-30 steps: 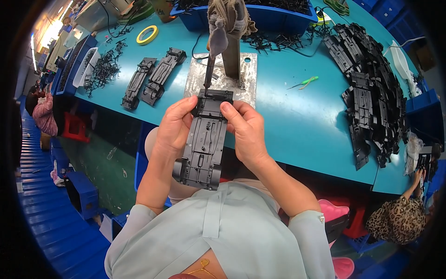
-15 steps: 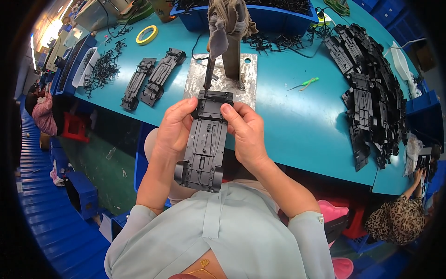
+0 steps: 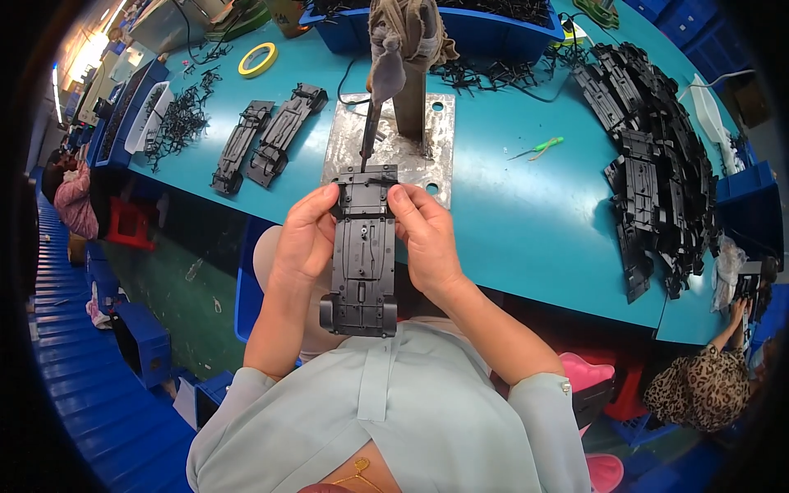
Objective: Assembling plastic components onto toy car chassis on a factory production line.
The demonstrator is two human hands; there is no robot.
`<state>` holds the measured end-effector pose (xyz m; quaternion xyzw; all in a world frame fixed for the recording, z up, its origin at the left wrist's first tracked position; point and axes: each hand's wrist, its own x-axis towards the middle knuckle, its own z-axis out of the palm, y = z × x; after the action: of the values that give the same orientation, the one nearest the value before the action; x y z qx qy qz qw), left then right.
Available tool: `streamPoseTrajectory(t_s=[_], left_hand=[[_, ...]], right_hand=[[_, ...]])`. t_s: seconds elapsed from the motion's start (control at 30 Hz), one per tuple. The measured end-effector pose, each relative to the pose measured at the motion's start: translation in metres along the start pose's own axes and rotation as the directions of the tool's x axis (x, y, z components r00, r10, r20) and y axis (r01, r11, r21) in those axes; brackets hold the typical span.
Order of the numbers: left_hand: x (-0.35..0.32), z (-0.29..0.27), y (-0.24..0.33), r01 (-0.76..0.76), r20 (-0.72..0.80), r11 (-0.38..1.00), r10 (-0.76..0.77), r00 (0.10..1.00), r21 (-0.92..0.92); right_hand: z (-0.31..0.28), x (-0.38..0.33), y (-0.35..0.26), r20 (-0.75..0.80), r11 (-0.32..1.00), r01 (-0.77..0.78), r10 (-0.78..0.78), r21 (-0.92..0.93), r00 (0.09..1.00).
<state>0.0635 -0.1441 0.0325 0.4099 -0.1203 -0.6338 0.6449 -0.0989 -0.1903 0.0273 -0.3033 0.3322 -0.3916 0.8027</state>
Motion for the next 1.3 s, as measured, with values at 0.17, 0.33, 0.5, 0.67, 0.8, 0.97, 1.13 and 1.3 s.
streamPoseTrajectory(t_s=[0.17, 0.33, 0.5, 0.67, 0.8, 0.97, 1.13, 1.3], left_hand=[[-0.007, -0.004, 0.005, -0.050, -0.008, 0.998, 0.050, 0.999, -0.026], [-0.010, -0.008, 0.008, -0.059, 0.018, 0.998, 0.059, 0.998, -0.026], [-0.010, -0.007, 0.008, -0.059, -0.016, 0.998, 0.058, 0.998, -0.034], [-0.010, -0.004, 0.008, -0.048, -0.042, 0.997, 0.045, 0.998, -0.060], [-0.011, -0.003, 0.009, -0.049, -0.047, 0.997, 0.046, 0.998, -0.056], [-0.010, -0.014, 0.008, -0.029, 0.047, 0.996, 0.033, 0.998, -0.079], [-0.009, -0.015, 0.007, -0.027, 0.035, 0.994, 0.031, 0.999, -0.107], [-0.010, -0.014, 0.007, -0.038, 0.034, 0.993, 0.042, 0.999, -0.115]], right_hand=[[0.003, 0.006, 0.007, 0.051, 0.998, -0.063, 0.061, 0.029, 0.997], [0.005, 0.009, 0.010, 0.051, 0.998, -0.067, 0.066, 0.018, 0.997], [0.008, 0.010, 0.008, 0.040, 0.998, -0.063, 0.064, -0.024, 0.997], [0.012, 0.010, 0.004, 0.061, 0.998, -0.058, 0.057, 0.010, 0.996], [0.014, 0.010, 0.004, 0.065, 0.998, -0.053, 0.052, 0.014, 0.997], [0.011, 0.013, 0.006, 0.055, 0.998, -0.053, 0.054, -0.019, 0.997], [0.012, 0.014, 0.005, 0.051, 0.999, -0.050, 0.050, -0.002, 0.997], [0.014, 0.014, 0.003, 0.048, 0.999, -0.049, 0.050, -0.009, 0.998]])
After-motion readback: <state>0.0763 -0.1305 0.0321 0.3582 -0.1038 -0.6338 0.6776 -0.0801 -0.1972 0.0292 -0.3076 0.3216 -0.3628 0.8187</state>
